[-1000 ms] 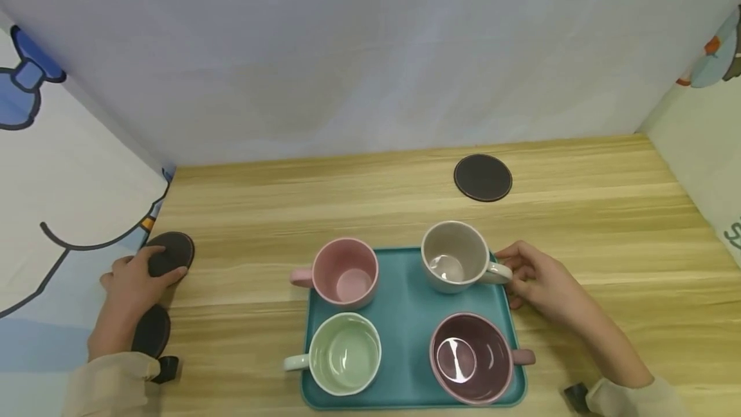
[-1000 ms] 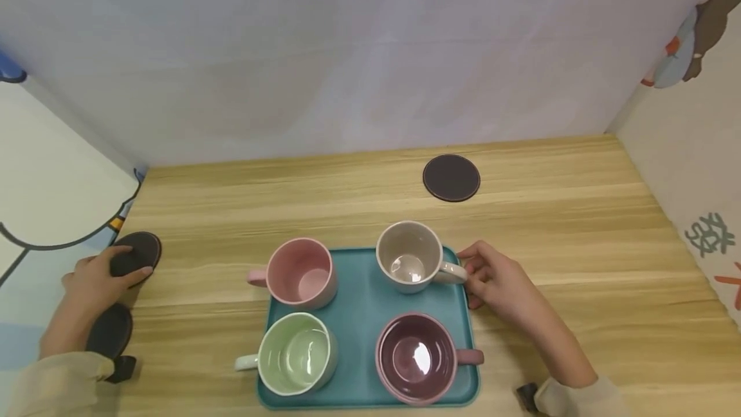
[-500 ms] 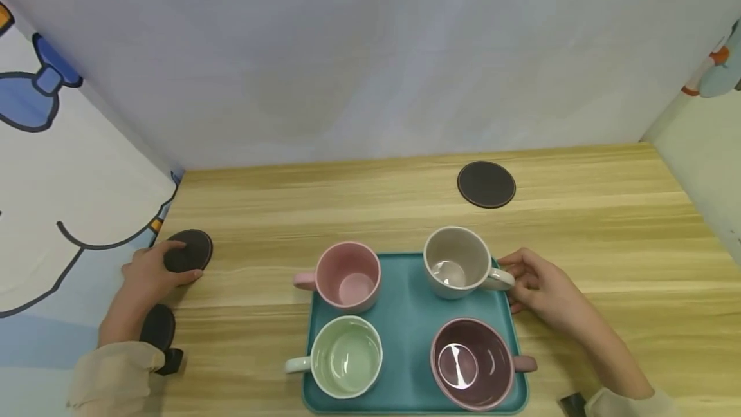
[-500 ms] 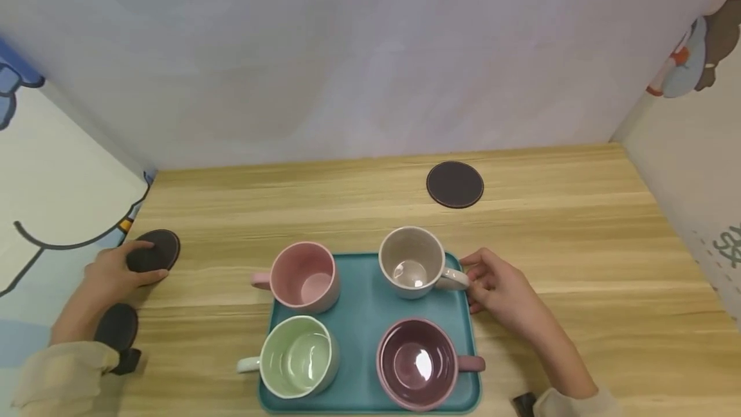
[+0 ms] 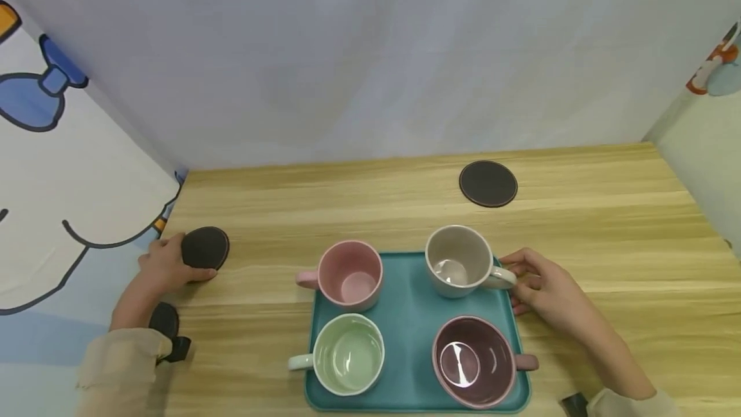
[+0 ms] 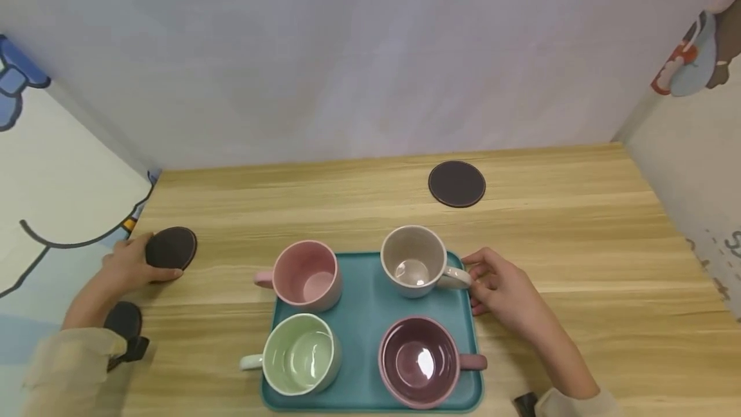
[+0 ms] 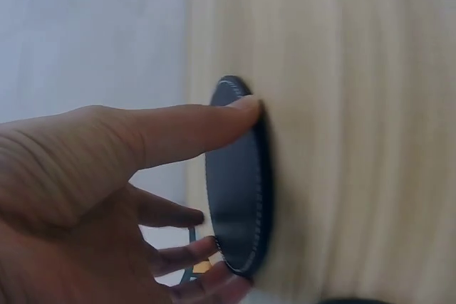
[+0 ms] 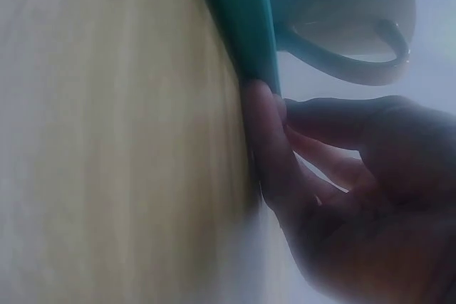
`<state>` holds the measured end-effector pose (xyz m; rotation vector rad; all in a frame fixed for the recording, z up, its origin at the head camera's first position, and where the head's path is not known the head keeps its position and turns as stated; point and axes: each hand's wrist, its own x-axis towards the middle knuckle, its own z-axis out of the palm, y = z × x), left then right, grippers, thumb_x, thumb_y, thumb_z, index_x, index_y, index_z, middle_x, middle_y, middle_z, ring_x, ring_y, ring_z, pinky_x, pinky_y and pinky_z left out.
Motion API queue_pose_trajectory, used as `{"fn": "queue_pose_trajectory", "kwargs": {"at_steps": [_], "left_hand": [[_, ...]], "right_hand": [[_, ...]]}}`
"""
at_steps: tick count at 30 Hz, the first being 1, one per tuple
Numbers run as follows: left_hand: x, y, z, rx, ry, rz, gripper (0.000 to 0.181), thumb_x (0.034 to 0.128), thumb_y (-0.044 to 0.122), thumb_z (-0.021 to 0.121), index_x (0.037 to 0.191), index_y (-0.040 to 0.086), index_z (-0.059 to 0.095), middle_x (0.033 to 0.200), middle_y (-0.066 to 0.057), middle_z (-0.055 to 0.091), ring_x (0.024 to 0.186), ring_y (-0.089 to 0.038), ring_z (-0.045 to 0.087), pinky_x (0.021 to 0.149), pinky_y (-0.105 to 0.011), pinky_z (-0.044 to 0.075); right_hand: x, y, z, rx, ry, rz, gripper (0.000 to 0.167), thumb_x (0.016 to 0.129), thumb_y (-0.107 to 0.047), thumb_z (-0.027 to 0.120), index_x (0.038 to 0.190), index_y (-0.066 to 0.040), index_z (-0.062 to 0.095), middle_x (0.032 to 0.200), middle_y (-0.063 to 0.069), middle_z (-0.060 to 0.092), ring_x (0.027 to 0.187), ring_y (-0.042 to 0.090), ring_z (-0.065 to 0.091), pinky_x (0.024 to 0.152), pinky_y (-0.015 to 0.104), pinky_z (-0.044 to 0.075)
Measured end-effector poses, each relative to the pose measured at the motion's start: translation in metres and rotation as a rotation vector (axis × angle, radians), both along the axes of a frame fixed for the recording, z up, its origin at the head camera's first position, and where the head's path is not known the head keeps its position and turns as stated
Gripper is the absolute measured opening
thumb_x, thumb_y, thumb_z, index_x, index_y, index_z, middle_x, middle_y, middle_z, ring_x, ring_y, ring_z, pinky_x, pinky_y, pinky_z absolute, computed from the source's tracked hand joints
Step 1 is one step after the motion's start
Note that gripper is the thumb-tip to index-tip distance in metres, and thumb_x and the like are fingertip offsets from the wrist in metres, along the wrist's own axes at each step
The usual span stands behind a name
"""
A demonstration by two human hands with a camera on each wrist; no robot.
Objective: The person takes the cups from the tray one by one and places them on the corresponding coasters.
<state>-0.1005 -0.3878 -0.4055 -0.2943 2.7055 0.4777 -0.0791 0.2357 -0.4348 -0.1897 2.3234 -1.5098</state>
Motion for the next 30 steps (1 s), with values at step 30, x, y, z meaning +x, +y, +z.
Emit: {"fn": "queue_pose_trajectory", "kwargs": {"at_steps": [30], "left_hand": [[-0.037,0.05,0.003,0.069,0.076,-0.205,0.105,0.0835,0.025,0.088,0.159,-0.011,0.024,0.158,-0.044,0.019,0.134,-0.073,0.025,0.108,-0.081,0.027]], "right_hand": [[0.002,0.001,0.006,-0.012,-0.033,-0.007,0.044,0.098,0.008,0.055,0.142,0.004,0.049,0.117,0.026,0.059,0.079,0.011,0.069,0.066,0.034,0.066]]}}
